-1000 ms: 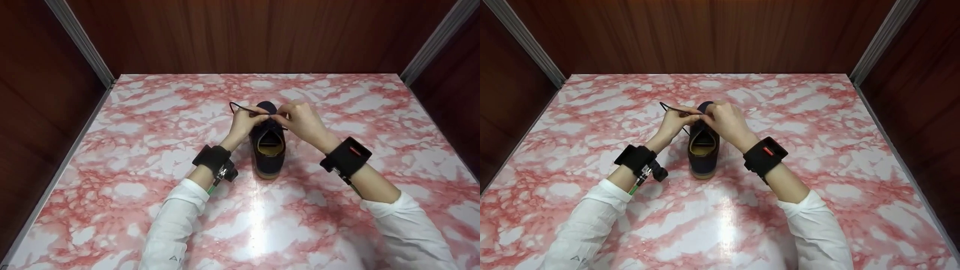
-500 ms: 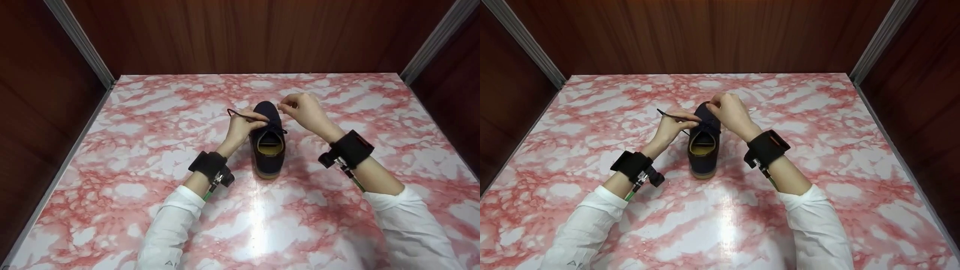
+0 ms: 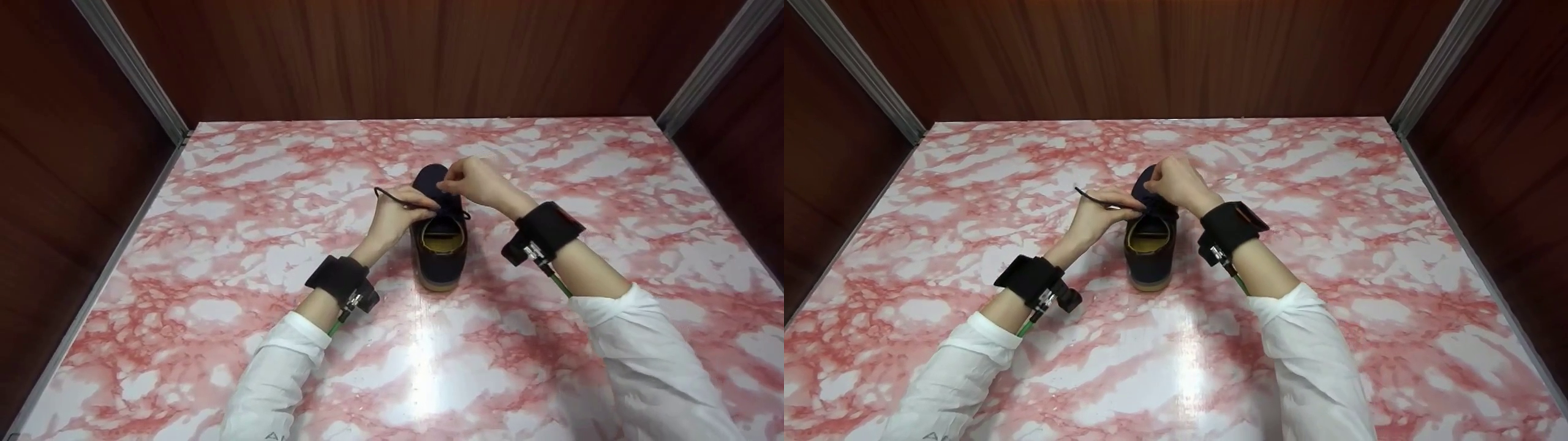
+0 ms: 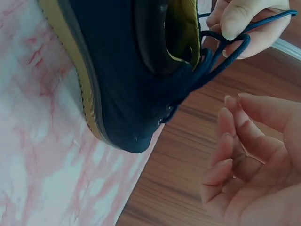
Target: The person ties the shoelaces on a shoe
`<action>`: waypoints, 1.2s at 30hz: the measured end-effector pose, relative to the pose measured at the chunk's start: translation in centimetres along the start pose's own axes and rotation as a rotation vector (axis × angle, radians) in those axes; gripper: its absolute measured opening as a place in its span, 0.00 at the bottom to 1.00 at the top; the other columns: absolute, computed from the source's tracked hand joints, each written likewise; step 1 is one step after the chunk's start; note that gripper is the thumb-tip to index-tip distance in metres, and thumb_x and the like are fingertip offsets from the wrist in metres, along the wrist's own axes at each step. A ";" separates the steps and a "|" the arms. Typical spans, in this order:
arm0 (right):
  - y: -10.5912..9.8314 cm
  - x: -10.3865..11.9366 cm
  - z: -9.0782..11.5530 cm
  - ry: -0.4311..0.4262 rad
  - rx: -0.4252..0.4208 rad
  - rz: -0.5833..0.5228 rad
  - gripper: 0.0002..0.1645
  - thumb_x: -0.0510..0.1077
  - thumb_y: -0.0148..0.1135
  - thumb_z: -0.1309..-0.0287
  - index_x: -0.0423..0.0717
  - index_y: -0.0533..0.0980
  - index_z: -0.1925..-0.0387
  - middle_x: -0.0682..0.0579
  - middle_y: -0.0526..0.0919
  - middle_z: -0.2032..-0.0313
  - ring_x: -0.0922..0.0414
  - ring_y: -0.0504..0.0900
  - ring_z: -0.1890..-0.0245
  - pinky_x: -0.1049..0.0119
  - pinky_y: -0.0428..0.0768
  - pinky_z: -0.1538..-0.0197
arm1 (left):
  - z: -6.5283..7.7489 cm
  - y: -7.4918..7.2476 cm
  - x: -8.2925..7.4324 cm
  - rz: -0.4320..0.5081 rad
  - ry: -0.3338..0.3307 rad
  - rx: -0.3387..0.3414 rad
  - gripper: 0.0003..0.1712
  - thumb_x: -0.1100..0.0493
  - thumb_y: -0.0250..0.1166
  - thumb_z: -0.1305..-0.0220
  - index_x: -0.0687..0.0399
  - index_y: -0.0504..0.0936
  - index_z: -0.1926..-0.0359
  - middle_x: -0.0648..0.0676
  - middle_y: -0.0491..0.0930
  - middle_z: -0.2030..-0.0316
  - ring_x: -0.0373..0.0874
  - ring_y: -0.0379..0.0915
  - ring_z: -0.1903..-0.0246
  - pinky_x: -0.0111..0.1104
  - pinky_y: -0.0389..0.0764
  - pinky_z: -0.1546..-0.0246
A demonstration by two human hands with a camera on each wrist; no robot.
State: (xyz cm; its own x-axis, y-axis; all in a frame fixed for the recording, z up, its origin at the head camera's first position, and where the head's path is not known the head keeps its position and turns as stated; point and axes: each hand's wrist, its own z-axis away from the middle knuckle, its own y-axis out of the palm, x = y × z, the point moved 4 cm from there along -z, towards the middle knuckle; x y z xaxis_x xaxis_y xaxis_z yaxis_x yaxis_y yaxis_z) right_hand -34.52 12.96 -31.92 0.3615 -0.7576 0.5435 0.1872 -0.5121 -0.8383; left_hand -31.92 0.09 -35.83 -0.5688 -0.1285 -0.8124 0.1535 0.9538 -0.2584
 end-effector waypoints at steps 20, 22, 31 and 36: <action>2.3 0.5 -2.0 0.053 0.184 0.190 0.12 0.49 0.53 0.69 0.43 0.72 0.86 0.53 0.71 0.86 0.59 0.66 0.85 0.71 0.64 0.80 | 0.5 0.7 -0.8 0.035 0.081 0.045 0.05 0.64 0.60 0.67 0.60 0.77 0.81 0.51 0.71 0.80 0.37 0.65 0.76 0.26 0.65 0.76; 2.3 0.6 -2.0 0.050 0.188 0.196 0.11 0.48 0.53 0.69 0.43 0.72 0.87 0.53 0.71 0.86 0.59 0.66 0.85 0.71 0.64 0.81 | 0.5 0.7 -0.7 0.034 0.083 0.047 0.05 0.64 0.60 0.67 0.60 0.77 0.82 0.51 0.71 0.81 0.37 0.65 0.76 0.26 0.65 0.75; 2.6 0.6 -2.1 0.029 0.212 0.180 0.06 0.43 0.52 0.69 0.44 0.72 0.87 0.53 0.70 0.87 0.60 0.65 0.88 0.71 0.63 0.84 | 0.6 0.7 -0.8 0.010 0.093 0.057 0.05 0.64 0.60 0.67 0.60 0.76 0.82 0.51 0.71 0.81 0.37 0.65 0.77 0.25 0.64 0.76; 2.7 0.7 -2.1 0.000 0.192 0.170 0.07 0.44 0.52 0.69 0.45 0.73 0.89 0.54 0.71 0.88 0.60 0.65 0.88 0.71 0.63 0.83 | 0.6 0.6 -1.0 0.019 0.107 0.045 0.04 0.66 0.59 0.67 0.62 0.76 0.82 0.54 0.70 0.81 0.39 0.65 0.76 0.26 0.64 0.75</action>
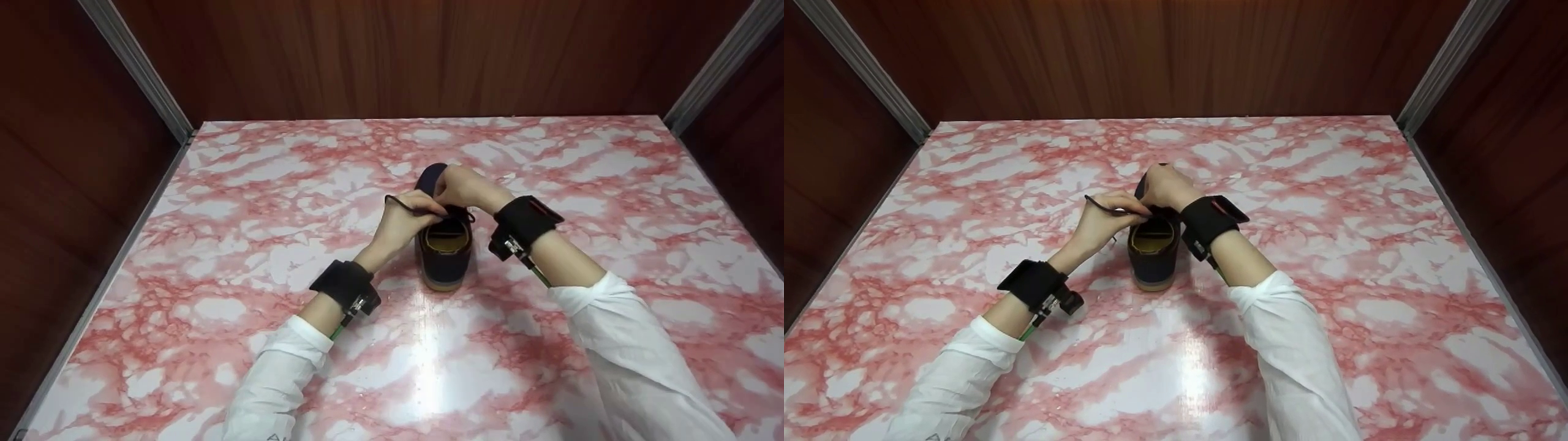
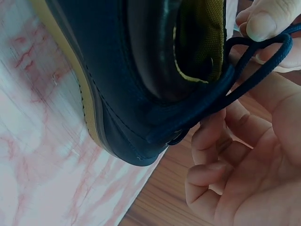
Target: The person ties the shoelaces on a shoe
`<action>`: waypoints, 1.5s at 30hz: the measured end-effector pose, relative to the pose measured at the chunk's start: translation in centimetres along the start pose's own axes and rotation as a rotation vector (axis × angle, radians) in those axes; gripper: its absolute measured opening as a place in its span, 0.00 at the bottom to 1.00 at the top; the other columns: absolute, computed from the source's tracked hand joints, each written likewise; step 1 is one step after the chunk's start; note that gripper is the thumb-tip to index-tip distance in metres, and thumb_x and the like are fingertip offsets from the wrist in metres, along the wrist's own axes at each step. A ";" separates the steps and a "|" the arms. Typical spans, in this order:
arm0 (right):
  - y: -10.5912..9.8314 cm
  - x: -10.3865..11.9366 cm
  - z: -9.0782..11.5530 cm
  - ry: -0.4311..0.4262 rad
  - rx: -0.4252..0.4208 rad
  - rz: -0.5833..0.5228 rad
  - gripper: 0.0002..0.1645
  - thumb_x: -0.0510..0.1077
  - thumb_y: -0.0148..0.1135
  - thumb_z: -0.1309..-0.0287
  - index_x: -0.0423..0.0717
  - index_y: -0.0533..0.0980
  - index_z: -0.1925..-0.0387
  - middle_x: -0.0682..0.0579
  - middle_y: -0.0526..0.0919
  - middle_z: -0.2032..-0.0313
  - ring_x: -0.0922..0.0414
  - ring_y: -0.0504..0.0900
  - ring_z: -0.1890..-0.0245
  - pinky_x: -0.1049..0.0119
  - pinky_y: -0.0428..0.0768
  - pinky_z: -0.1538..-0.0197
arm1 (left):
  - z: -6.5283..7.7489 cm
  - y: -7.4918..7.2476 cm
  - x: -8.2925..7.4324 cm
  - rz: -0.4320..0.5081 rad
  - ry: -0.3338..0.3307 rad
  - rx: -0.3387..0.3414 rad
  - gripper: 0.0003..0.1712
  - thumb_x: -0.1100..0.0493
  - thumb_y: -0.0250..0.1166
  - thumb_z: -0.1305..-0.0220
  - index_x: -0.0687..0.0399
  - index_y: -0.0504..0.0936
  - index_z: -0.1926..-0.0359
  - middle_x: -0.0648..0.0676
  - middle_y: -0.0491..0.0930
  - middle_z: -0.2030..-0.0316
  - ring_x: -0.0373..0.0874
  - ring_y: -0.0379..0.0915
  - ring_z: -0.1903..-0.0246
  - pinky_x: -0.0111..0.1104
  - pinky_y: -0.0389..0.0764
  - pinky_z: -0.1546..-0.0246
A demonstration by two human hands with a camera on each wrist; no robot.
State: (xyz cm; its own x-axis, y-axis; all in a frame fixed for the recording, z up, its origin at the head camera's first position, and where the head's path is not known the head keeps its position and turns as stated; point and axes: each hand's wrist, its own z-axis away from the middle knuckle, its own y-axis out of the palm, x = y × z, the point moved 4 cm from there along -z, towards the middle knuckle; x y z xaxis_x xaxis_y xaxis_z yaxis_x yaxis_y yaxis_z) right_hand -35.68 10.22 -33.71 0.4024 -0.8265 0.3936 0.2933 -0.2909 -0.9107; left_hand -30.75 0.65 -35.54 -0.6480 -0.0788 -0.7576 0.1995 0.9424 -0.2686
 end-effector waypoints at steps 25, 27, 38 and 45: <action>-0.6 -1.6 2.0 0.035 0.051 -0.875 0.18 0.39 0.51 0.62 0.28 0.64 0.69 0.37 0.70 0.73 0.56 0.69 0.81 0.70 0.66 0.81 | -0.2 -0.2 0.5 -0.024 -0.045 -0.007 0.04 0.65 0.60 0.67 0.59 0.76 0.81 0.49 0.71 0.79 0.35 0.64 0.74 0.24 0.64 0.73; -0.6 -1.9 2.3 0.046 0.085 -0.914 0.19 0.36 0.51 0.62 0.27 0.63 0.66 0.38 0.69 0.70 0.55 0.70 0.77 0.68 0.67 0.77 | -0.2 -0.2 0.6 -0.018 -0.043 -0.008 0.04 0.65 0.60 0.67 0.59 0.76 0.81 0.50 0.71 0.80 0.36 0.64 0.74 0.25 0.64 0.73; 0.2 -3.7 2.0 0.006 0.032 -0.686 0.16 0.41 0.56 0.68 0.36 0.68 0.72 0.44 0.72 0.74 0.59 0.68 0.80 0.67 0.65 0.80 | -0.3 -0.1 0.6 0.016 -0.044 -0.018 0.04 0.67 0.59 0.67 0.61 0.76 0.81 0.52 0.71 0.80 0.38 0.65 0.75 0.26 0.65 0.74; -0.4 -4.4 2.2 0.031 -0.107 -0.757 0.15 0.41 0.51 0.62 0.35 0.69 0.70 0.44 0.71 0.71 0.56 0.66 0.79 0.66 0.65 0.77 | -0.5 -0.3 0.7 -0.035 -0.051 -0.023 0.04 0.65 0.60 0.67 0.57 0.77 0.82 0.49 0.71 0.80 0.36 0.65 0.76 0.25 0.64 0.76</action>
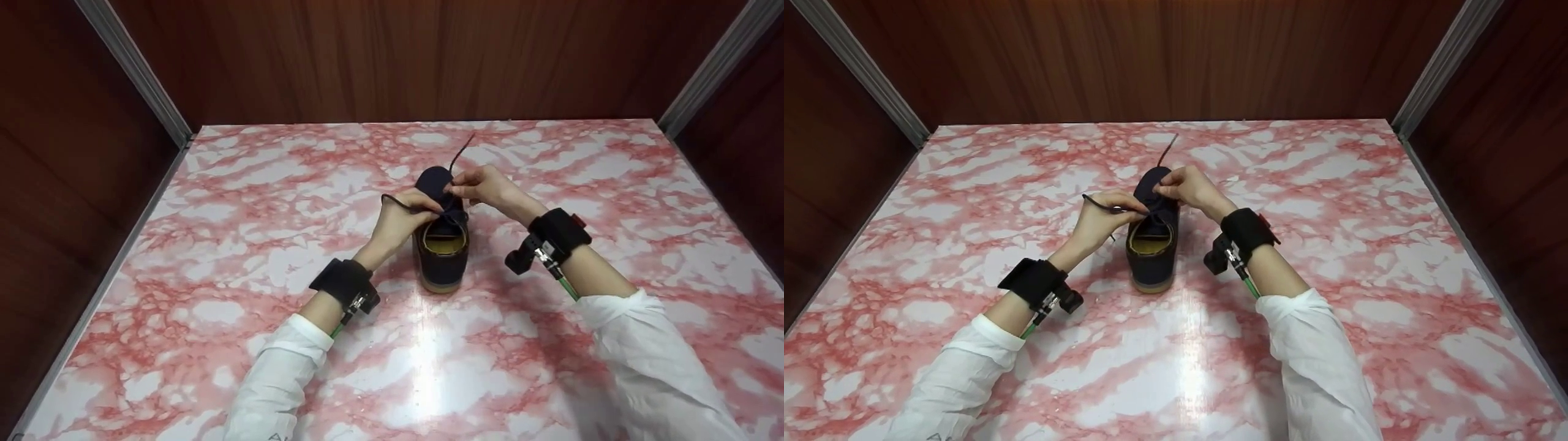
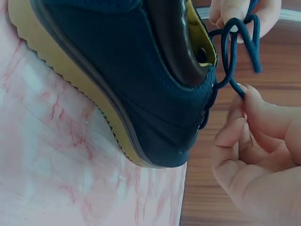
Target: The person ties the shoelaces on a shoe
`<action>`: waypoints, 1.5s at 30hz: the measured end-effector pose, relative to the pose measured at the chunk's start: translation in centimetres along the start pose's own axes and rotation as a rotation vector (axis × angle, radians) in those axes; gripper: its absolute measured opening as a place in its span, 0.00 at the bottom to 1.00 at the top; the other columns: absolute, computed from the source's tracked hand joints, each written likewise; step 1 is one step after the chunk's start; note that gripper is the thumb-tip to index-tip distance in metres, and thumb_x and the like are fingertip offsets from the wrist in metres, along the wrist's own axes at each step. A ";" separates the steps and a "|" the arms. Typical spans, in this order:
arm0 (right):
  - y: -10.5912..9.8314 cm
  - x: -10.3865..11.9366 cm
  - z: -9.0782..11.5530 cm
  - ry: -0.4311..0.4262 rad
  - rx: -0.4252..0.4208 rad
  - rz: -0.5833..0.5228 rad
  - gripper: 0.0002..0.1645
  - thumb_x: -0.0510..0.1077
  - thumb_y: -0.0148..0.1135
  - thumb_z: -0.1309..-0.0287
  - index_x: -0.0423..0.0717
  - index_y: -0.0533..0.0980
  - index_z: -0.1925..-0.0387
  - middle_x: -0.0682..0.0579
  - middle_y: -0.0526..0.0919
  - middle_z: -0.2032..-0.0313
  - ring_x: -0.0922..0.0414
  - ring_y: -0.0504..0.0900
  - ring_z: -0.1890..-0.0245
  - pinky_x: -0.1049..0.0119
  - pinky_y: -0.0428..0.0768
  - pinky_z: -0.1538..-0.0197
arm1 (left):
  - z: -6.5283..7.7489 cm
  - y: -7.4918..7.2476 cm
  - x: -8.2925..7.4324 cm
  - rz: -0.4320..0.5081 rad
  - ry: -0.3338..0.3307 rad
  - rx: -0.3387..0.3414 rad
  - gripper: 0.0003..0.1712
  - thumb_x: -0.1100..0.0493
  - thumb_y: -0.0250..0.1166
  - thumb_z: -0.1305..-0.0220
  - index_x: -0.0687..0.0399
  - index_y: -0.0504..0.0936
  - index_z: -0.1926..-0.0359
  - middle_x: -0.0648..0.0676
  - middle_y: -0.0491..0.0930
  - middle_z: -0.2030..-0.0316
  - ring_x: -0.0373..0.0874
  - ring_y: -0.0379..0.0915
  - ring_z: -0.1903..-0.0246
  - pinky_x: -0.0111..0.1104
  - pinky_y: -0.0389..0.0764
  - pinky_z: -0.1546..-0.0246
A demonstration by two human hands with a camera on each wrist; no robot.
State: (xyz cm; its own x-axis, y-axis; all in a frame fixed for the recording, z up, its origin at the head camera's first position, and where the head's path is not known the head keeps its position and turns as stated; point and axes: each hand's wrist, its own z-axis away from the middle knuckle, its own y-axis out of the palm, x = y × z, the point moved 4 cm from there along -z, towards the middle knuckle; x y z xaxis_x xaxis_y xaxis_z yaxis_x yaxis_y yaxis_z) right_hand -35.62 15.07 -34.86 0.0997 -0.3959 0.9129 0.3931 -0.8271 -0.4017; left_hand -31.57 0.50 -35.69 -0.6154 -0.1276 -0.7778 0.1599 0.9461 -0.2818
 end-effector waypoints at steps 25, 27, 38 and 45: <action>-7.5 -10.0 -1.5 0.024 -0.140 -0.602 0.20 0.31 0.52 0.65 0.32 0.63 0.63 0.37 0.69 0.69 0.46 0.68 0.70 0.61 0.66 0.71 | -1.9 1.8 13.1 0.009 -0.111 -0.126 0.10 0.55 0.61 0.71 0.45 0.76 0.78 0.44 0.72 0.77 0.34 0.65 0.75 0.25 0.64 0.75; -8.5 -12.5 -2.3 0.028 -0.152 -0.555 0.20 0.35 0.53 0.65 0.35 0.64 0.63 0.39 0.69 0.68 0.47 0.68 0.70 0.61 0.66 0.71 | -2.0 1.9 14.2 0.017 -0.116 -0.149 0.10 0.55 0.61 0.71 0.44 0.76 0.78 0.44 0.72 0.77 0.34 0.66 0.75 0.25 0.65 0.77; -11.7 -18.0 -3.0 -0.112 -0.330 -0.538 0.18 0.37 0.56 0.67 0.30 0.63 0.71 0.35 0.68 0.70 0.44 0.68 0.76 0.58 0.67 0.76 | -1.8 1.0 14.3 0.079 -0.145 -0.186 0.11 0.55 0.61 0.73 0.44 0.77 0.78 0.46 0.73 0.78 0.37 0.68 0.81 0.26 0.68 0.84; -12.4 -18.4 -2.2 -0.129 -0.312 -0.579 0.17 0.36 0.54 0.65 0.30 0.63 0.70 0.35 0.68 0.69 0.45 0.69 0.76 0.58 0.66 0.75 | -1.5 0.7 14.4 0.099 -0.166 -0.199 0.10 0.56 0.60 0.71 0.45 0.77 0.78 0.47 0.73 0.78 0.38 0.68 0.82 0.27 0.68 0.84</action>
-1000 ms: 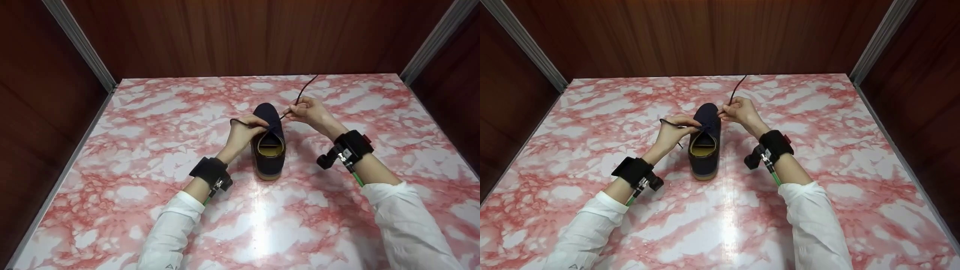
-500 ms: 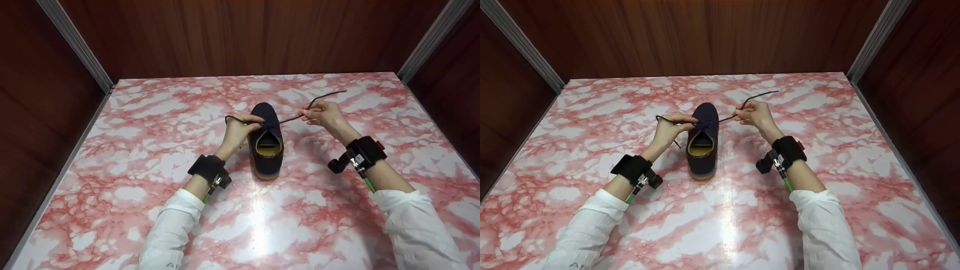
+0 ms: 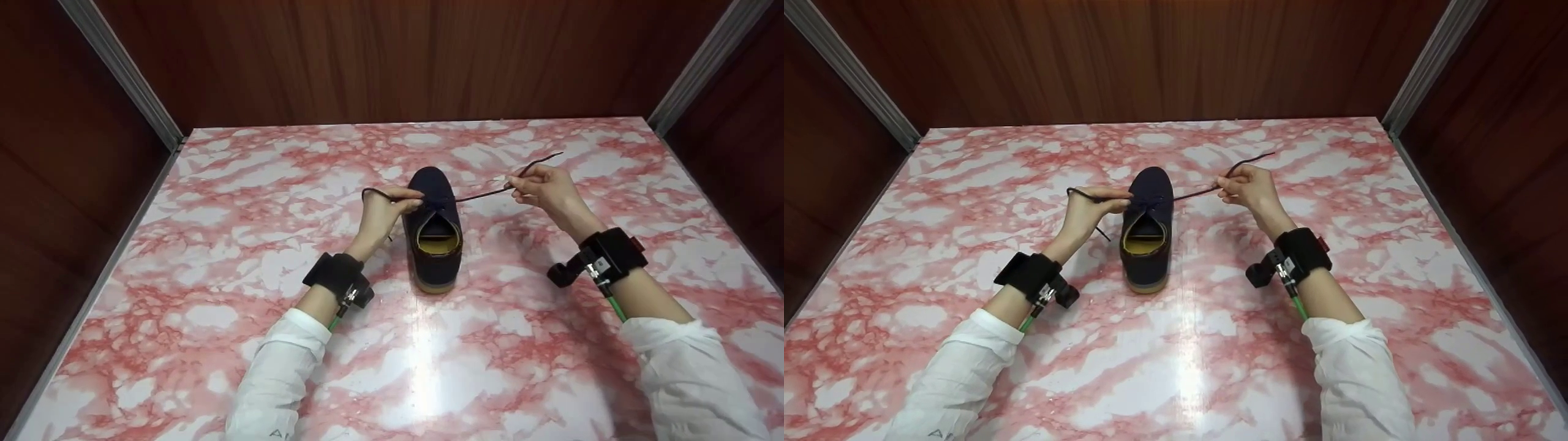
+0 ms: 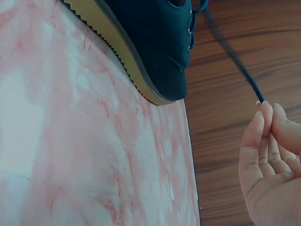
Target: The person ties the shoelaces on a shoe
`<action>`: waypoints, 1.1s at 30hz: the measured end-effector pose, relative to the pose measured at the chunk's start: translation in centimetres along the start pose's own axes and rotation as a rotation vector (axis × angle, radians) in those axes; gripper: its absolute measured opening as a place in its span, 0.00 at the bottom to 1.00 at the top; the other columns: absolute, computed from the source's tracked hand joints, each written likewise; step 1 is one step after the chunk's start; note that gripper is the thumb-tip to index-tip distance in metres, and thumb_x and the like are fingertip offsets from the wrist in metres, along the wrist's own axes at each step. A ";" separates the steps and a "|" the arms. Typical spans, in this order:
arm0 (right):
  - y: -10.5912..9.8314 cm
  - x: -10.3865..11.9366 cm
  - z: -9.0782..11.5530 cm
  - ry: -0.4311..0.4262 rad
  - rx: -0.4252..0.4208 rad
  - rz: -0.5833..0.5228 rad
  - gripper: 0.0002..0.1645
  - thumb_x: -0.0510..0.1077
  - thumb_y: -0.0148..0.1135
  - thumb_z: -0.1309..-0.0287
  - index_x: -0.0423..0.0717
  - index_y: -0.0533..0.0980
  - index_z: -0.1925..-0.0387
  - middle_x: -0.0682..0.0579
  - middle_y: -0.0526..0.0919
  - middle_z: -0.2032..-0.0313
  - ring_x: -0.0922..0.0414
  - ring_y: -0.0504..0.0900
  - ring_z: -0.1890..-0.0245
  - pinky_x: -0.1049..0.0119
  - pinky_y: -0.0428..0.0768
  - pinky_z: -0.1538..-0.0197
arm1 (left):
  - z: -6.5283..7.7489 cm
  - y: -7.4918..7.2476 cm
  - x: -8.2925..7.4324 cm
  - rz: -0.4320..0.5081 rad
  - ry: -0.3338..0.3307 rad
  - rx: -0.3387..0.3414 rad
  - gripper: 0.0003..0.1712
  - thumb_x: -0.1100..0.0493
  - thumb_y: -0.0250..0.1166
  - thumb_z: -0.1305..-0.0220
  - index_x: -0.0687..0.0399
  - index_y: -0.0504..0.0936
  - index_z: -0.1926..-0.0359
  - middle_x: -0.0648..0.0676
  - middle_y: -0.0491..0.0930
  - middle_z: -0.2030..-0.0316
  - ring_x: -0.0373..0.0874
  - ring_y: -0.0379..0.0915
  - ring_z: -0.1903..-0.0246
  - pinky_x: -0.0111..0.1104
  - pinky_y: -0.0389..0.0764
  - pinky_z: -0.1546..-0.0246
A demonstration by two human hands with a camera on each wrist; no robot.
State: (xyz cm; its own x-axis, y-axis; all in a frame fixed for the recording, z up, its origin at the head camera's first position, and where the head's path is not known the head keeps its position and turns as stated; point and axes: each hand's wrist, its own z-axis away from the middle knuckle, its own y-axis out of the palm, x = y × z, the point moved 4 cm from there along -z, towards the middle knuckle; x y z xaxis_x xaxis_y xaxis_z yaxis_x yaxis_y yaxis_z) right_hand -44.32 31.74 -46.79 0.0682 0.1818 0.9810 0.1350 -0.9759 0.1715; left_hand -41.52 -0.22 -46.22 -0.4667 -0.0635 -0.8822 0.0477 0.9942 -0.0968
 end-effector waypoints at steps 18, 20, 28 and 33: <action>-2.7 1.0 2.2 -0.016 -0.011 -0.054 0.18 0.35 0.52 0.63 0.30 0.62 0.66 0.34 0.66 0.67 0.44 0.66 0.72 0.57 0.65 0.73 | 0.7 -0.7 -0.3 0.089 -0.014 -0.016 0.10 0.56 0.61 0.71 0.50 0.77 0.79 0.50 0.73 0.79 0.43 0.68 0.87 0.30 0.67 0.87; -3.1 1.0 2.2 -0.012 -0.016 -0.056 0.18 0.35 0.52 0.63 0.31 0.62 0.66 0.35 0.66 0.67 0.44 0.66 0.72 0.57 0.65 0.72 | 0.8 -0.8 -0.2 0.090 -0.013 -0.023 0.10 0.56 0.61 0.72 0.51 0.77 0.78 0.50 0.73 0.80 0.44 0.67 0.88 0.30 0.67 0.87; -4.8 1.2 2.2 -0.055 -0.045 -0.080 0.18 0.33 0.52 0.64 0.29 0.62 0.66 0.34 0.66 0.67 0.45 0.67 0.73 0.59 0.66 0.73 | 1.2 -1.1 -0.3 0.023 -0.012 -0.048 0.11 0.53 0.62 0.73 0.50 0.76 0.80 0.50 0.72 0.84 0.42 0.66 0.90 0.29 0.67 0.90; -5.8 1.6 2.6 -0.094 -0.088 -0.118 0.18 0.32 0.52 0.65 0.28 0.62 0.66 0.34 0.67 0.68 0.44 0.68 0.72 0.59 0.66 0.72 | 1.4 -1.2 -0.3 -0.011 -0.026 -0.038 0.11 0.52 0.62 0.74 0.49 0.76 0.82 0.50 0.72 0.84 0.42 0.66 0.91 0.29 0.67 0.90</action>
State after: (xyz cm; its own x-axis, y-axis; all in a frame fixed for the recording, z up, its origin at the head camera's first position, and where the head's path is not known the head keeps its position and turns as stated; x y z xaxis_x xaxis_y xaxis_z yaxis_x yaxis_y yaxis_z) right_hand -42.39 38.03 -46.41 0.1501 0.3025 0.9413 0.0612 -0.9531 0.2965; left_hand -40.17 -1.50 -46.51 -0.4440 -0.0767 -0.8928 0.0090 0.9959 -0.0900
